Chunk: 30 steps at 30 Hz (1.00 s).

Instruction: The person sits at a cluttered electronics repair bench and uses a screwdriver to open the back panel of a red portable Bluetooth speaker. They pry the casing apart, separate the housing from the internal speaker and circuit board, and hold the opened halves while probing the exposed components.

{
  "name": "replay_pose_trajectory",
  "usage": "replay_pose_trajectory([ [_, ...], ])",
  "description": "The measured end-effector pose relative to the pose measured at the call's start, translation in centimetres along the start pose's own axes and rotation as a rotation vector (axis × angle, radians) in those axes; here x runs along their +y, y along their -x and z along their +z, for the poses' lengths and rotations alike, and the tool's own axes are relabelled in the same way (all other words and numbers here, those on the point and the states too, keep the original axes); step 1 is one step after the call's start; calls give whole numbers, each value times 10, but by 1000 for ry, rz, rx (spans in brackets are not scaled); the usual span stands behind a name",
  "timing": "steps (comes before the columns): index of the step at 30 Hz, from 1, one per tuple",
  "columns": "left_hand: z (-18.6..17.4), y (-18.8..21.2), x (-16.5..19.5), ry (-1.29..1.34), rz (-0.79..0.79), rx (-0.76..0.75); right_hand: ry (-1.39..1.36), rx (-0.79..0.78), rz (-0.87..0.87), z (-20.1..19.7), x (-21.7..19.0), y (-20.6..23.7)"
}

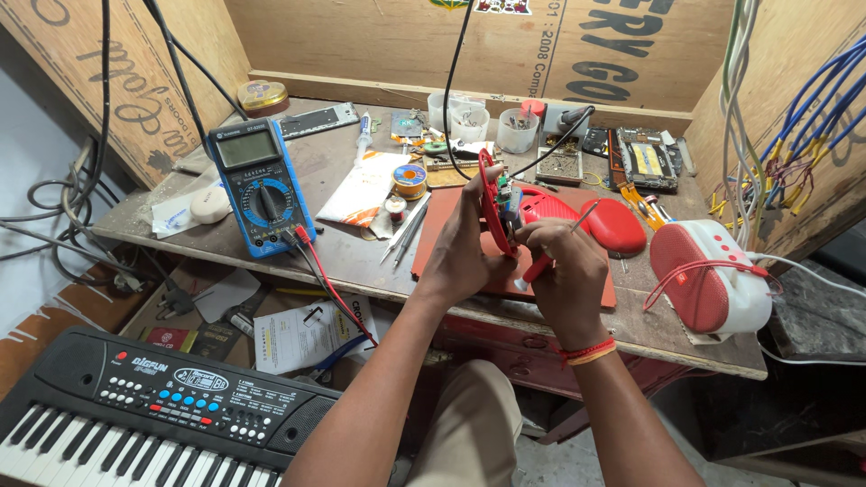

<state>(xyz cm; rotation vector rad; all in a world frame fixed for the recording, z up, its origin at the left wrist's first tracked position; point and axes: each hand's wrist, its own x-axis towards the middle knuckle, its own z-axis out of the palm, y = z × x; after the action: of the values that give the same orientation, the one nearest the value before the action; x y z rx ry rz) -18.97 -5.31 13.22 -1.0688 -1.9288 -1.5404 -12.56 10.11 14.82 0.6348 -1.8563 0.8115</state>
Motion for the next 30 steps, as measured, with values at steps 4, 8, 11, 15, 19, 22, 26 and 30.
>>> replay_pose_trajectory([
  [4, 0, 0, 1, 6, -12, -4, -16, 12, 29, 2, 2, 3],
  [8, -1, 0, 3, 11, 0, 20, 22, 31, 57, 4, 3, 7],
  [11, 0, 0, 4, 26, -33, 23, 58, 56, 41, 5, 5, 7],
  [15, 1, -1, 4, 43, -25, 23, 49, 52, 89, 6, 7, 9],
  [19, 1, -1, 5, 41, -46, 18, 33, 51, 76, 6, 10, 10],
  [22, 1, -1, 5, 31, -18, 27, -8, 60, 96, 6, 10, 11],
  [26, 2, -1, 3, -8, -34, 41, 66, 102, 156, 7, 8, 10],
  [30, 0, -1, -2, 87, -18, 126, 58, 154, 244, 6, 5, 5],
])
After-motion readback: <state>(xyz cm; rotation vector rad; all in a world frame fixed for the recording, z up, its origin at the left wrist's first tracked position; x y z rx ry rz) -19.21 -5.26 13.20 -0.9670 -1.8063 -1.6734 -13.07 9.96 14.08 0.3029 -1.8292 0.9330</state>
